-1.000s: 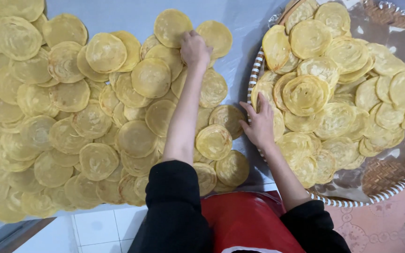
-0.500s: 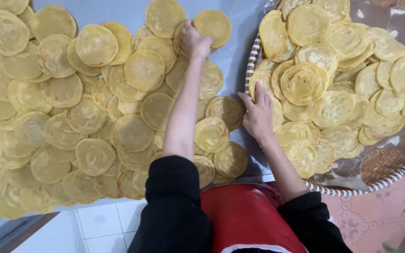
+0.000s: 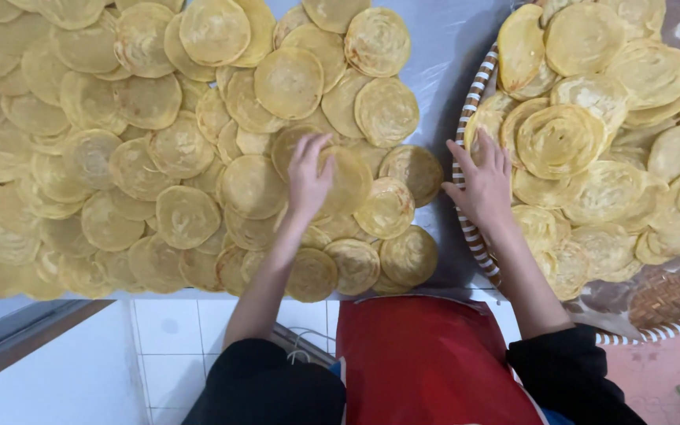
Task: Arrange and stack yellow circular food disks on a table and into a basket.
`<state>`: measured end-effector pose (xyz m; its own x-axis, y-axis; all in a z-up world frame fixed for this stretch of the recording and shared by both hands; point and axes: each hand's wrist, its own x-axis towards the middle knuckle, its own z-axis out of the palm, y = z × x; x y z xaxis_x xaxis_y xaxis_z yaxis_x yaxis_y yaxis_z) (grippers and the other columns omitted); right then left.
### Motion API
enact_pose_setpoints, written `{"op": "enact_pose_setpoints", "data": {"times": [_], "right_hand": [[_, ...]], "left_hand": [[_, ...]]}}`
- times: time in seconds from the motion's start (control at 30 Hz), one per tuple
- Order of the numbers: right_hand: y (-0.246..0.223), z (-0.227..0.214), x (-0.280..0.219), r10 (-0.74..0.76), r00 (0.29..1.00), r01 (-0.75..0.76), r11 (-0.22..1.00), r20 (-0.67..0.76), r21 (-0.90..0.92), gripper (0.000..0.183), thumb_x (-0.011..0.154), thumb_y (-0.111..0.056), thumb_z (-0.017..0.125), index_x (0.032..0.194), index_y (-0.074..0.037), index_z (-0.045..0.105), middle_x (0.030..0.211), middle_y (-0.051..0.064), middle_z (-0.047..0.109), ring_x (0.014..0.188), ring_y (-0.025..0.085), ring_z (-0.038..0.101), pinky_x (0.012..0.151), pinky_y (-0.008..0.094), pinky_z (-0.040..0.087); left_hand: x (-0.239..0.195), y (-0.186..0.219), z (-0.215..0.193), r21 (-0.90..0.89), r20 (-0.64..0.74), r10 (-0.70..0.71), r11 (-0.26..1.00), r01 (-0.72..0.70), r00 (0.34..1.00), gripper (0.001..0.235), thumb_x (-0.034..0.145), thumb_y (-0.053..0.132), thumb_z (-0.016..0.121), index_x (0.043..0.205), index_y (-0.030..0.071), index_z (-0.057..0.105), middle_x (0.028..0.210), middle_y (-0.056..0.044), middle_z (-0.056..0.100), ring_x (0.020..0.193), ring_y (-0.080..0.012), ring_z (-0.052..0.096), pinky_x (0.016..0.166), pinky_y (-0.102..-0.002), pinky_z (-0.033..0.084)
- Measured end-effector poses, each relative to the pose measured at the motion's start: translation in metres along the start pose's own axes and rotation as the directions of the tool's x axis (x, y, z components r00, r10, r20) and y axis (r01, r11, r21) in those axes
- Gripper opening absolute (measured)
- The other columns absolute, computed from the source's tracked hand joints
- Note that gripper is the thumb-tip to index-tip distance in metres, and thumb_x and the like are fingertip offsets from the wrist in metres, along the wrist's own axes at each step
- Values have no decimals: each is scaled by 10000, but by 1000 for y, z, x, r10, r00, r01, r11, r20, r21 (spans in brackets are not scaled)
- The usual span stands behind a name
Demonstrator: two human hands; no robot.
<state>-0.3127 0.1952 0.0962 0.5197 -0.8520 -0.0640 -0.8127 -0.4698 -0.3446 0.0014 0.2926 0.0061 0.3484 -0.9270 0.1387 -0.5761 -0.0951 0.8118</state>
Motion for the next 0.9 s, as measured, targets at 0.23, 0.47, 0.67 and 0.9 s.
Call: {"op": "enact_pose_setpoints", "data": {"times": [0.23,0.47,0.67,0.9], "right_hand": [[-6,29,-52,23,999,-34,964,-47,-264,852,752,-125,810,1541,-251,514,1631,284,293,1512,464,290,1240,554,228],[36,5,-68,10,992,-11,1000,-127,-7,902,831,-221,826,1601,-181,356,1628,309,229,1514,495,208,1230,614,192],[190,-19,-38,239,869,-212,971,-433,110,1034,851,-276,906,1600,5,250,1549,317,357,1432,488,328,1191,564,284],[220,-10,-12,619,778,-375,591,-103,714,875,744,-44,868,1505,-6,438,1051,158,671,919,268,642,817,394,546]], "left_hand": [[-18,36,47,496,364,73,829,-259,929,754,989,636,558,1583,213,363,1686,-140,188,1580,-302,99,1259,-608,20],[13,51,54,542,239,168,794,-275,956,776,1010,559,610,1610,142,352,1681,-202,215,1560,-371,153,1213,-682,78],[-25,158,135,201,70,268,940,-276,961,602,1001,333,732,1515,135,487,1580,-127,438,1502,-332,397,1262,-546,299],[57,203,282,181,294,107,969,-165,950,914,873,252,802,1589,-18,302,1609,-230,313,1489,-401,291,1212,-482,262]]}}
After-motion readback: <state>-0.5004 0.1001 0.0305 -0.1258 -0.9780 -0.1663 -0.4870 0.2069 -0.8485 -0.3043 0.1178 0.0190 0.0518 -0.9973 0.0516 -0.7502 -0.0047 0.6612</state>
